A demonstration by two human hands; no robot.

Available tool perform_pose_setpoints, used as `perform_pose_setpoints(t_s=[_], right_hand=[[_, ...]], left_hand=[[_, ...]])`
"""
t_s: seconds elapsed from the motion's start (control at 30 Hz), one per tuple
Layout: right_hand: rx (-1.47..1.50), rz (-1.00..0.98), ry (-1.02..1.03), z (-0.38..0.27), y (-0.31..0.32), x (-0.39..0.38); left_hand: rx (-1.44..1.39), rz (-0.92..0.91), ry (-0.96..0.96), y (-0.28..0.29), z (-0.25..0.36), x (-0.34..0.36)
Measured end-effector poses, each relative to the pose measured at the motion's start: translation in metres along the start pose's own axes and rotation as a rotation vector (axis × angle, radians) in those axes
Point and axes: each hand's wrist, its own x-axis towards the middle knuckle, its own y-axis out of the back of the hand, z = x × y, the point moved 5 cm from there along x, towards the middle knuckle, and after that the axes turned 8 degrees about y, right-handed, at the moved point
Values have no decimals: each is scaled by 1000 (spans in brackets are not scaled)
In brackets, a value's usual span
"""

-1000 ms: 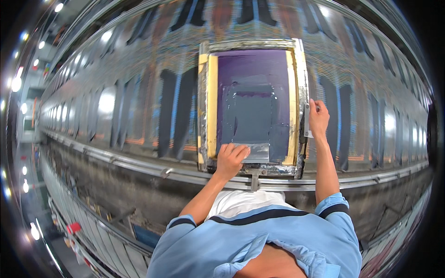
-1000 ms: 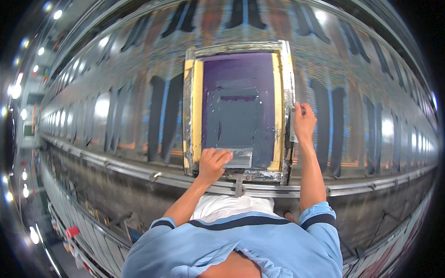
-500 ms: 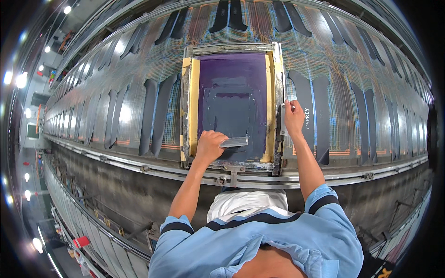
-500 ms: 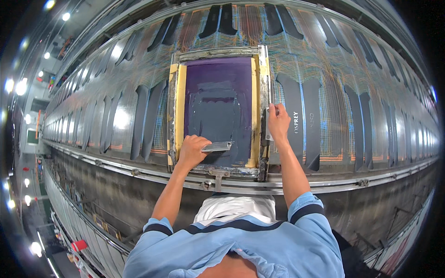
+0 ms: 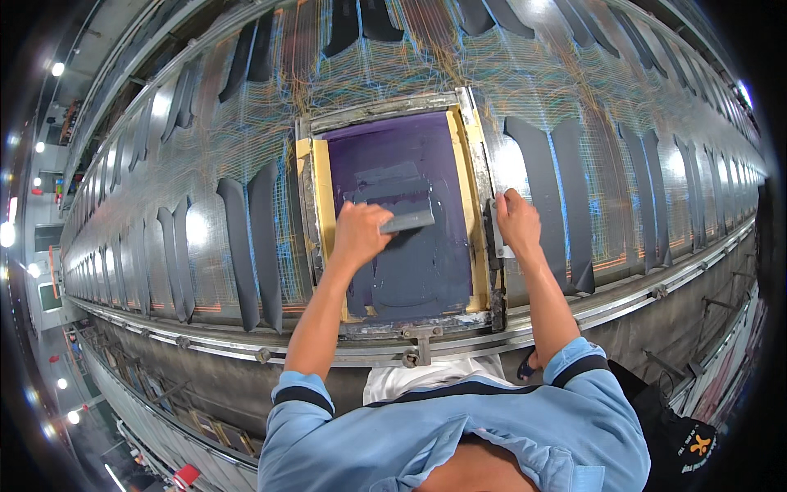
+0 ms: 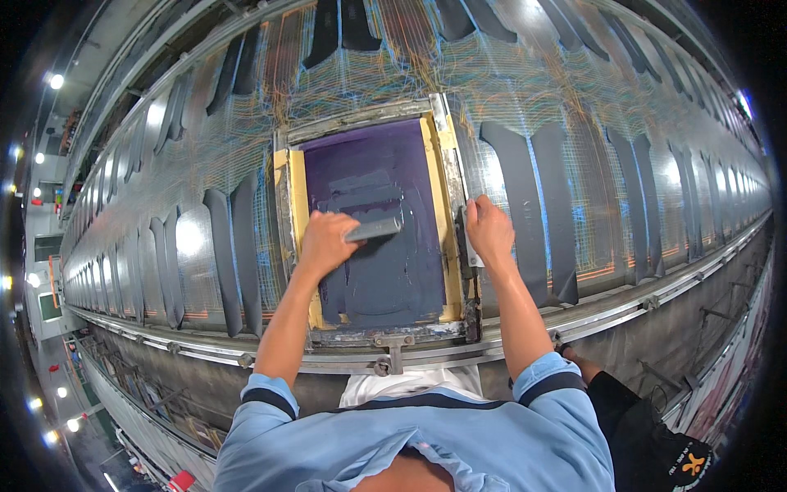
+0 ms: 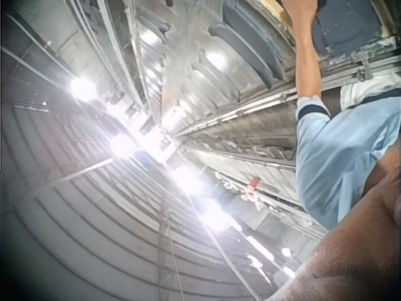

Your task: The person uses a squeegee to spread ink across a screen printing frame. They repeatedly pull the squeegee across the mesh to transfer ink onto the fabric below.

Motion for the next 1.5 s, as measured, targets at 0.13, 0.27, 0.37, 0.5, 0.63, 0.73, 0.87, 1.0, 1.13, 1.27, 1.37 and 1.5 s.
perform_pose_setpoints(t_s=[0.13, 0.27, 0.37, 0.5, 0.63, 0.73, 0.87, 1.0, 1.13, 1.27, 1.37, 1.5], right_hand=[[293, -2, 483, -82, 26, 38], [77, -405, 739, -157, -17, 64], [-64, -440, 787, -156, -52, 49], [-52, -420, 826, -140, -47, -30], [53, -434, 865, -136, -27, -100], [-8, -521, 785, -139, -30, -74], [-107, -490, 795, -152, -40, 15], [-83, -519, 741, -157, -57, 75], [-29, -534, 670, -152, -67, 76], [1, -433, 727, -149, -64, 57], [-55, -520, 702, -135, -64, 1], [52, -538, 765, -132, -45, -103]], left_hand=[[-1, -65, 0, 3, -16, 52], [2, -86, 41, 7, -25, 71], [26, -38, 37, -3, -24, 55], [-15, -82, 12, -25, 5, -21], [-135, -84, 49, -22, 37, -95], [-77, -68, -4, -14, 27, -69], [44, 8, -43, -10, -7, 18], [36, -25, 11, -1, -28, 72], [-13, -9, 26, -7, -31, 73], [26, -6, 33, -10, -23, 56], [7, -34, -4, -21, -2, 6], [-19, -1, 17, -23, 31, -101]])
